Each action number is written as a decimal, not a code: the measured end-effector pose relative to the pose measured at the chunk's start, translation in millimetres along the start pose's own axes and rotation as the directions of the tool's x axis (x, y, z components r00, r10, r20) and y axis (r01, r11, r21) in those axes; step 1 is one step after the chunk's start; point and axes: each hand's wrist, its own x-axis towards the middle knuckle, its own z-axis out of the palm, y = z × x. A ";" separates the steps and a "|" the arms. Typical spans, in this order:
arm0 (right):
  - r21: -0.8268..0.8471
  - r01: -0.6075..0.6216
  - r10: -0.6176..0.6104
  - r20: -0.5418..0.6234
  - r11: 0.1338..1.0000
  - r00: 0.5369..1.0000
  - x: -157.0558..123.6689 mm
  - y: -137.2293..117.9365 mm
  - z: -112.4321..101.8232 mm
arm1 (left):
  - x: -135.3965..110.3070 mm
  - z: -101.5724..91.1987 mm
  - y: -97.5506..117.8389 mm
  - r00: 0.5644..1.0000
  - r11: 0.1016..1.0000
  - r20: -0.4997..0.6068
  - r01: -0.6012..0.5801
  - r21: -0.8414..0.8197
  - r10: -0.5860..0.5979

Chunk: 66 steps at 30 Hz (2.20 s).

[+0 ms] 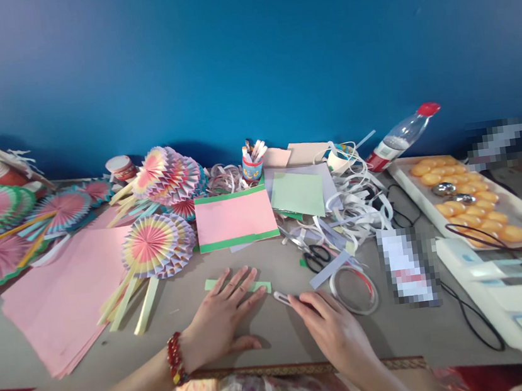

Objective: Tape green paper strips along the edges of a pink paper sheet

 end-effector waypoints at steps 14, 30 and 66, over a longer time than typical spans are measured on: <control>0.024 -0.016 0.016 -0.004 1.000 1.000 2.9 -8.0 3.4 | -0.2 0.2 0.3 1.000 1.000 -0.027 -0.004 0.026 0.004; 0.010 -0.030 0.030 -0.001 1.000 1.000 7.4 -15.3 5.5 | -6.6 -5.1 -6.8 1.000 1.000 -0.022 0.004 0.013 -0.004; 0.040 -0.015 0.015 0.009 0.999 1.000 13.2 -24.7 14.2 | -8.4 -1.6 -8.0 1.000 1.000 0.006 0.005 0.009 -0.005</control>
